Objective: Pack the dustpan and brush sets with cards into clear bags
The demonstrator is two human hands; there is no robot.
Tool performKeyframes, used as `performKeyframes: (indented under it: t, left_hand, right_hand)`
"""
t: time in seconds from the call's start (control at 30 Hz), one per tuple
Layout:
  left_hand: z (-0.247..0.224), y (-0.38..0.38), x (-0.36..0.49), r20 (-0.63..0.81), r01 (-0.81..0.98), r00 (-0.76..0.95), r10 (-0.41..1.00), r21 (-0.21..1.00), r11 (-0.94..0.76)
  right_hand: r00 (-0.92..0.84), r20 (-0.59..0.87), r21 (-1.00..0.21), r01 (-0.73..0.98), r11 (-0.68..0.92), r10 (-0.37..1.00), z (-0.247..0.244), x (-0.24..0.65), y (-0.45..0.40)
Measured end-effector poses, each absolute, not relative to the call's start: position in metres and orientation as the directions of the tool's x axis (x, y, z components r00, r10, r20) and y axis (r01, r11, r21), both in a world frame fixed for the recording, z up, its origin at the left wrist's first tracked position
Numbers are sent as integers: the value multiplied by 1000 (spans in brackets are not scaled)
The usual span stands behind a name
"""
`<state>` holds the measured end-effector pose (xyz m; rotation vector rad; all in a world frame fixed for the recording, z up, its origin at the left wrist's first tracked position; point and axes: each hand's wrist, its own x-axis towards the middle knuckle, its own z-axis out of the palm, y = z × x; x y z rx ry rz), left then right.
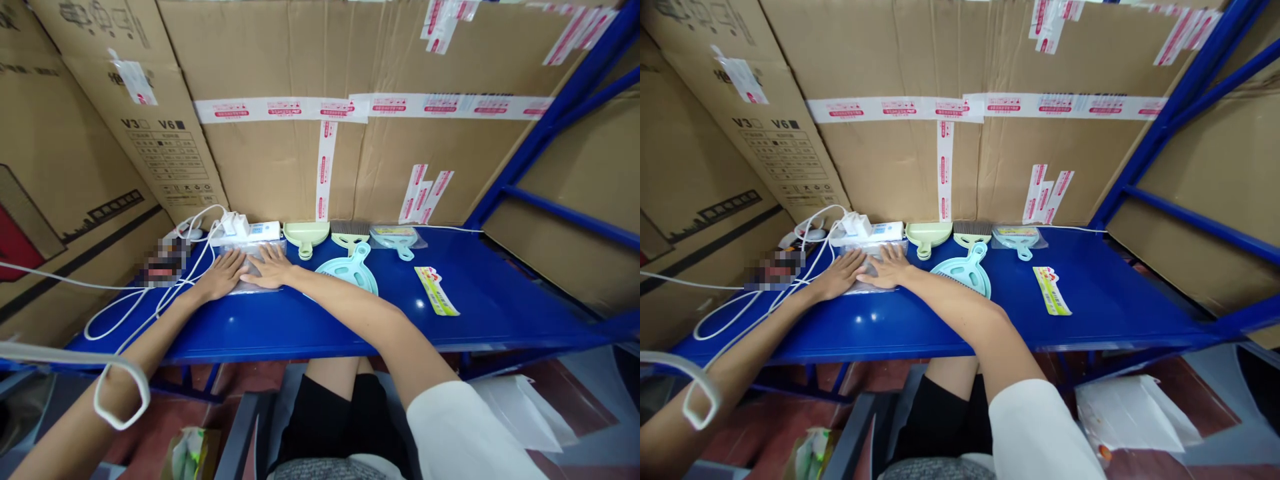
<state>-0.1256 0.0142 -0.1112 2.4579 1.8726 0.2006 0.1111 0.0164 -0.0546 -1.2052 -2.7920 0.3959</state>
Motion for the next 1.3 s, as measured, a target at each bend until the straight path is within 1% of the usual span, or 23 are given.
performKeyframes:
  t: [0.13, 0.23, 0.3, 0.37, 0.43, 0.47, 0.53, 0.57, 0.6, 0.67, 0.77, 0.87, 1.0, 1.17, 1.3]
  left_hand:
    - [-109, 18, -131, 62, 949, 273, 960, 143, -279]
    - [-95, 21, -133, 70, 923, 322, 944, 197, -329]
    - [-82, 21, -134, 89, 908, 330, 940, 242, -342]
    - [-66, 17, -133, 122, 910, 311, 943, 248, -332]
    - [-50, 8, -130, 191, 924, 301, 934, 185, -335]
    - [-42, 2, -127, 246, 927, 310, 918, 136, -349]
    - [-30, -12, -117, 341, 911, 364, 867, 66, -408]
    - [-26, -18, -109, 350, 885, 415, 840, 60, -462]
    - [-24, -24, -100, 331, 844, 482, 811, 72, -531]
    - [-24, -32, -81, 230, 741, 623, 748, 131, -658]
    - [-29, -31, -56, 93, 642, 737, 669, 214, -736]
    - [-30, -23, -45, 51, 635, 744, 667, 257, -728]
    - [-25, -22, -40, 42, 610, 753, 657, 330, -720]
    - [-18, -26, -27, -15, 591, 782, 623, 334, -734]
    - [-14, -22, -27, -49, 606, 773, 632, 351, -714]
  right_hand:
    - [-685, -71, -300, 708, 640, 725, -49, 111, 19]
    - [-700, -98, -375, 685, 625, 708, -29, 116, 18]
    - [-707, -11, -413, 647, 641, 707, -7, 129, 11]
    - [-700, 148, -382, 611, 694, 698, 14, 153, -2]
    - [-702, 263, -304, 591, 748, 662, 31, 190, -23]
    - [-669, 320, -272, 614, 741, 671, 36, 211, -35]
    - [-592, 371, -236, 685, 689, 715, 39, 256, -58]
    - [-560, 369, -229, 719, 656, 742, 38, 277, -69]
    - [-523, 359, -224, 756, 615, 773, 35, 296, -78]
    - [-475, 316, -201, 812, 547, 821, 27, 325, -91]
    - [-460, 244, -131, 856, 499, 853, 18, 344, -100]
    - [-439, 190, -60, 888, 456, 878, 15, 343, -104]
    - [-431, 126, 22, 902, 432, 894, 11, 330, -109]
    - [-457, 192, 40, 888, 459, 868, 3, 321, -99]
    - [-509, 276, -15, 846, 533, 815, -2, 325, -78]
